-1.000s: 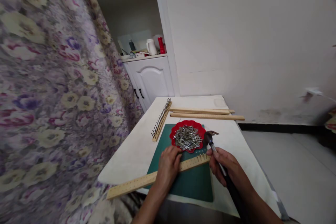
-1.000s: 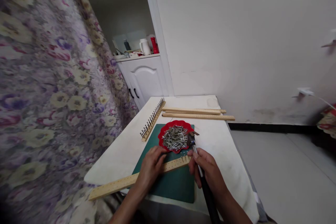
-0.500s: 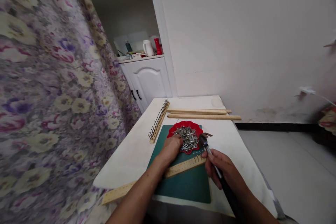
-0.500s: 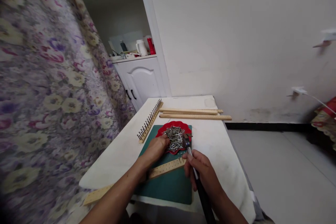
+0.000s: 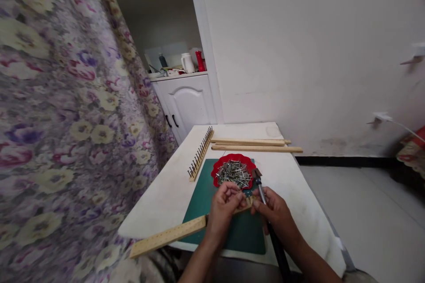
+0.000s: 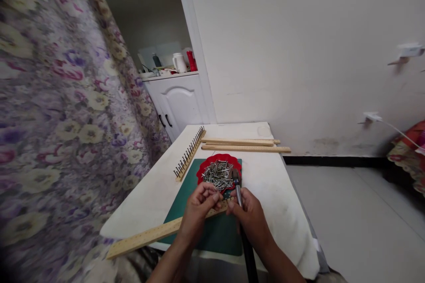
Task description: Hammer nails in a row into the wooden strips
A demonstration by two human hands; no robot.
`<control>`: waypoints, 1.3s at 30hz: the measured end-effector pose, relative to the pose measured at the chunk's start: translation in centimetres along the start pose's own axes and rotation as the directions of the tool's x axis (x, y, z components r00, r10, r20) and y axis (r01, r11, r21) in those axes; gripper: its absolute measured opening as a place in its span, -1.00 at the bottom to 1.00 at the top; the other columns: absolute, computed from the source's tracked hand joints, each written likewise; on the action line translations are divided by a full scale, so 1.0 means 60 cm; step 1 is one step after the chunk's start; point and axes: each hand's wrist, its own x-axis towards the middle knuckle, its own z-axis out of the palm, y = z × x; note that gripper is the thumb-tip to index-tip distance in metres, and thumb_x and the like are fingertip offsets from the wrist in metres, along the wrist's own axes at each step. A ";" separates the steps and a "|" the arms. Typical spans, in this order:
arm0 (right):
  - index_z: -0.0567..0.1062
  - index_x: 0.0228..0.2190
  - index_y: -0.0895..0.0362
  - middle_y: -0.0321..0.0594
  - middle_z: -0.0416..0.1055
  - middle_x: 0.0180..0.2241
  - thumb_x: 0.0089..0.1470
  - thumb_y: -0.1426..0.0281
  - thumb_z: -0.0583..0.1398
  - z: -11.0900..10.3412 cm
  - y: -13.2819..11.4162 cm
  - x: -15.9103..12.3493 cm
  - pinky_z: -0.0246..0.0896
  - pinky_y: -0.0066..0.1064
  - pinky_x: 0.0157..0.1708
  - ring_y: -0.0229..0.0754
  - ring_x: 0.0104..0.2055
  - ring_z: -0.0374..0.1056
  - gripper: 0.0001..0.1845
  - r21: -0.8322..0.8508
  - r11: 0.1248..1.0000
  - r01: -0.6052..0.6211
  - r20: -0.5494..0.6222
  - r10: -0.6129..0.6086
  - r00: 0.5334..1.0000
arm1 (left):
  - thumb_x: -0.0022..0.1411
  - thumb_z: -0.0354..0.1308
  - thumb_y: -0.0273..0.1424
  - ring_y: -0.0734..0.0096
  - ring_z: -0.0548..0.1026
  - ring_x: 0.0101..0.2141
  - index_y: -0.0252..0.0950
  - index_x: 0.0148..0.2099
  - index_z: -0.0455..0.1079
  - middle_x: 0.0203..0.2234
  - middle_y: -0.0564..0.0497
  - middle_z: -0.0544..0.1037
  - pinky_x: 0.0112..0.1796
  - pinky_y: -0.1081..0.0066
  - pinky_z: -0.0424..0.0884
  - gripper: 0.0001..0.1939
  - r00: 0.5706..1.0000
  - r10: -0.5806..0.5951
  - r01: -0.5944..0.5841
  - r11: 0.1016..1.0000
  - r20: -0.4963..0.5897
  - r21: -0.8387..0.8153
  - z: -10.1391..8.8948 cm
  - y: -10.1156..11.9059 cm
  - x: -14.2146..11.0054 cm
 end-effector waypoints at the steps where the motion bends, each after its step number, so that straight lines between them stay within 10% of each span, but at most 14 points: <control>1: 0.32 -0.31 0.14 -0.36 0.42 -0.58 -0.03 0.21 0.25 0.002 0.003 -0.001 0.00 -0.57 -0.84 -0.41 -0.79 0.11 -0.68 -0.006 1.000 0.011 -0.005 -0.011 1.000 | 0.12 0.16 -0.34 0.49 0.41 -0.50 -0.28 -0.25 0.26 -0.48 0.07 0.46 -0.44 0.50 0.32 -0.82 1.000 -0.024 0.023 0.994 -0.003 -0.110 0.008 -0.001 -0.006; 8: 0.34 -0.31 0.14 -0.42 0.32 -0.64 -0.05 0.25 0.26 0.006 0.015 -0.004 0.02 -0.59 -0.80 -0.38 -0.73 0.14 -0.70 0.037 0.999 0.018 -0.005 -0.018 1.000 | 0.09 0.18 -0.38 0.52 0.38 -0.51 -0.33 -0.36 0.30 -0.52 0.05 0.46 -0.42 0.51 0.27 -0.86 0.998 -0.053 0.055 0.959 0.015 -0.277 0.021 -0.012 -0.028; 12: 0.34 -0.29 0.11 -0.48 0.25 -0.64 -0.05 0.32 0.24 0.001 0.022 -0.007 0.00 -0.58 -0.79 -0.38 -0.73 0.07 -0.74 -0.019 1.000 -0.003 -0.005 0.003 1.000 | 0.07 0.19 -0.41 0.49 0.35 -0.48 -0.33 -0.45 0.35 -0.52 0.06 0.41 -0.41 0.51 0.24 -0.88 0.998 0.012 -0.018 0.995 0.057 0.102 0.003 -0.008 -0.039; 18: 0.39 -0.35 0.10 -0.42 0.28 -0.60 -0.08 0.33 0.24 0.009 0.019 -0.020 0.08 -0.52 -0.68 -0.30 -0.62 0.19 -0.80 -0.164 0.984 0.066 0.008 -0.066 0.998 | 0.12 0.11 -0.51 0.41 0.40 -0.36 -0.28 -0.41 0.43 -0.46 0.02 0.43 -0.33 0.48 0.24 -0.89 0.971 0.184 -0.239 0.803 0.154 0.546 -0.002 0.001 -0.062; 28: 0.28 -0.28 0.12 -0.48 0.26 -0.65 0.08 0.21 0.15 -0.010 -0.003 -0.018 -0.10 -0.64 -0.84 -0.45 -0.81 0.04 -0.74 0.044 0.999 -0.025 0.036 0.023 0.999 | 0.13 0.11 -0.32 0.49 0.33 -0.52 -0.31 -0.37 0.37 -0.58 0.11 0.39 -0.47 0.55 0.20 -0.85 0.988 0.028 0.034 0.920 -0.151 0.390 -0.026 -0.054 -0.021; 39: 0.29 -0.30 0.13 -0.47 0.26 -0.66 0.04 0.18 0.19 -0.009 -0.012 -0.017 -0.09 -0.67 -0.86 -0.45 -0.80 0.05 -0.70 0.082 0.995 -0.056 0.044 0.052 0.998 | 0.14 0.09 -0.32 0.41 0.41 -0.42 -0.31 -0.37 0.42 -0.47 0.05 0.49 -0.41 0.52 0.25 -0.83 0.977 0.133 -0.034 0.874 -0.169 0.485 -0.013 -0.097 0.011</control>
